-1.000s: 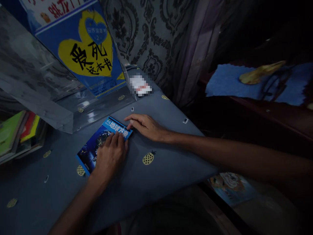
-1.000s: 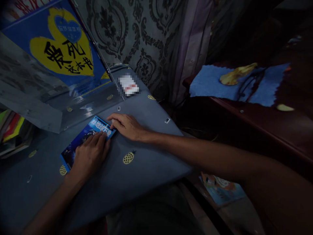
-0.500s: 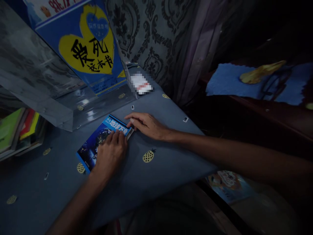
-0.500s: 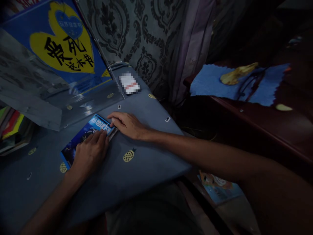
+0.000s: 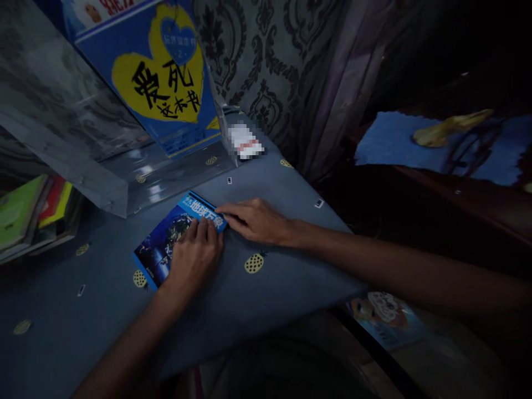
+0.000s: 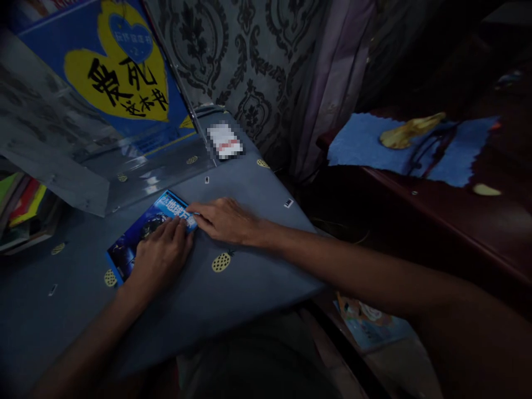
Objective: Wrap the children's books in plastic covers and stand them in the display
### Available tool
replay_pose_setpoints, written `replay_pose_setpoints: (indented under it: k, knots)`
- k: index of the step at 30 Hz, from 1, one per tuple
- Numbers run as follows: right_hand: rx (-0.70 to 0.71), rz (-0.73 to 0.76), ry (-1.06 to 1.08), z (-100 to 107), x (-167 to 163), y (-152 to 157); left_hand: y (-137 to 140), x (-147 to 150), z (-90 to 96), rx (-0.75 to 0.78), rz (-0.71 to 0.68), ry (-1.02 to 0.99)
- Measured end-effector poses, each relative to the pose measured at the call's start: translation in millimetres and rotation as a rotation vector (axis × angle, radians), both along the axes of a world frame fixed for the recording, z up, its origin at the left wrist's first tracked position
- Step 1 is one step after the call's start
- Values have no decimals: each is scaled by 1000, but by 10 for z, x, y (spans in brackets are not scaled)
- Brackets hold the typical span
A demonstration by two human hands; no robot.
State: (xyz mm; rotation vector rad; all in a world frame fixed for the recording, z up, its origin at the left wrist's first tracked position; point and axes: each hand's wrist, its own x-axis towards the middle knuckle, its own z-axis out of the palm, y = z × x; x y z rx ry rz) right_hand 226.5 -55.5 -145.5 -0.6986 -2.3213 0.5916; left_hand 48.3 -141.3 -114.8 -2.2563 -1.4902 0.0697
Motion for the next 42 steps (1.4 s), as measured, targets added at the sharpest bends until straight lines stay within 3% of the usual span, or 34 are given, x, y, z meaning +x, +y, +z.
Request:
replay_pose_setpoints:
  k: [6,10,14,18,22,28,32,37,42]
  knots:
    - [308,20,100,14,-7,-52,-9,-14,-54,-35,16,-29]
    - [416,1,-82,22,-34,-80,-10,36,-19,-98,58,-62]
    - [488,-66,-217,47,-58,-185,3,-71,143,-218,101,-146]
    - [476,-135,-339,79,-60,-368,-38,-474,282,-254,293,-200]
    - [418,-160,-387,79,-88,-441,-171,-781,293,-271,413,-256]
    - [220,-186,-459,99,-222,-85,-316,-610,311,-304,502,-137]
    - [133,-147,-443,91,-318,267,-345,-499,326,-296,476,-119]
    - [159,-20,-365,30,-409,545,-400,-523,303,-242,393,-135]
    - [148,34,-288,-72,-440,664,-493,-585,226,-261,86,-250]
